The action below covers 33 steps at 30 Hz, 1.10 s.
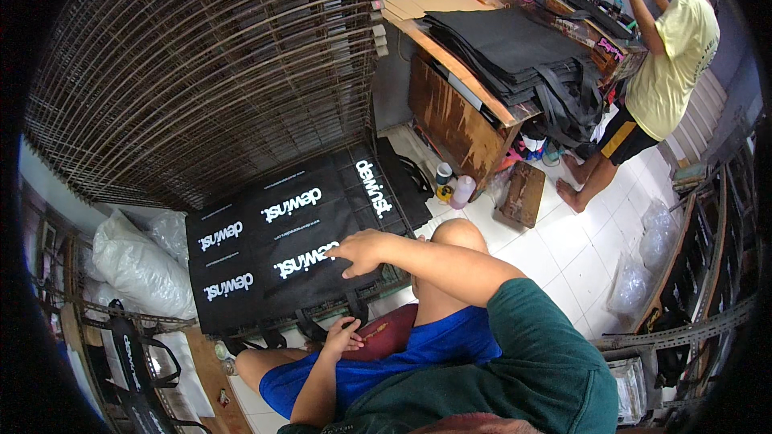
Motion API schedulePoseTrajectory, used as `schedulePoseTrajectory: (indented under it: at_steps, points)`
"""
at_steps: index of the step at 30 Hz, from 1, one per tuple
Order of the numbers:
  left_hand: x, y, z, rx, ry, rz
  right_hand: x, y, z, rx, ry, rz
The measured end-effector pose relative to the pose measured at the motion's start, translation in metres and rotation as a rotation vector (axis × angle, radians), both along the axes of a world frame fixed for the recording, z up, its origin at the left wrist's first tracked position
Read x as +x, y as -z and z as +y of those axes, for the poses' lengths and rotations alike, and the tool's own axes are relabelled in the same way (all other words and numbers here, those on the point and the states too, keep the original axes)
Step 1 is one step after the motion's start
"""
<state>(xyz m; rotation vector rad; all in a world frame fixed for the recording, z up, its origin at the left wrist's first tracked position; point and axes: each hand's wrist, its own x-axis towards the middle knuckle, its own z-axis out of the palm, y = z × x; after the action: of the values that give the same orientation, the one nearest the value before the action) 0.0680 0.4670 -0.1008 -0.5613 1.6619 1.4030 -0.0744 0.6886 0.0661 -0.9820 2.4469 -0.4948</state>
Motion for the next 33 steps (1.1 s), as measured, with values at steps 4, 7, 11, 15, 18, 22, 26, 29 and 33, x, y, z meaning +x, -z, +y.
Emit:
schedulePoseTrajectory:
  at_steps: [4, 7, 11, 15, 18, 22, 26, 29, 33]
  points:
    - [0.0, -0.003, 0.0, -0.009, 0.007, 0.003, 0.001, -0.004, -0.002, 0.034, -0.003, -0.02]
    - [0.001, -0.002, -0.001, -0.007, 0.015, 0.011, 0.002, -0.007, -0.002, 0.044, -0.001, -0.032]
    - [0.001, -0.005, 0.002, -0.019, 0.015, 0.018, 0.002, -0.005, 0.0, 0.03, -0.002, -0.028]
    - [-0.003, 0.002, 0.0, 0.002, 0.027, 0.003, -0.001, -0.006, 0.002, 0.031, -0.003, -0.049]
    - [-0.004, 0.004, 0.0, 0.004, 0.031, -0.002, -0.001, -0.009, 0.003, 0.027, 0.007, -0.039]
    - [-0.004, -0.001, -0.004, 0.008, 0.032, -0.006, -0.002, -0.001, 0.0, -0.005, -0.021, -0.017]
    - [0.001, 0.016, -0.014, 0.075, 0.049, 0.075, 0.002, -0.001, -0.001, -0.102, -0.073, 0.004]
    - [0.004, 0.015, -0.014, 0.074, 0.035, 0.041, 0.008, -0.018, -0.004, -0.091, -0.055, -0.075]
    - [0.006, 0.005, -0.013, 0.068, 0.044, 0.023, 0.013, -0.029, -0.013, -0.088, -0.039, -0.086]
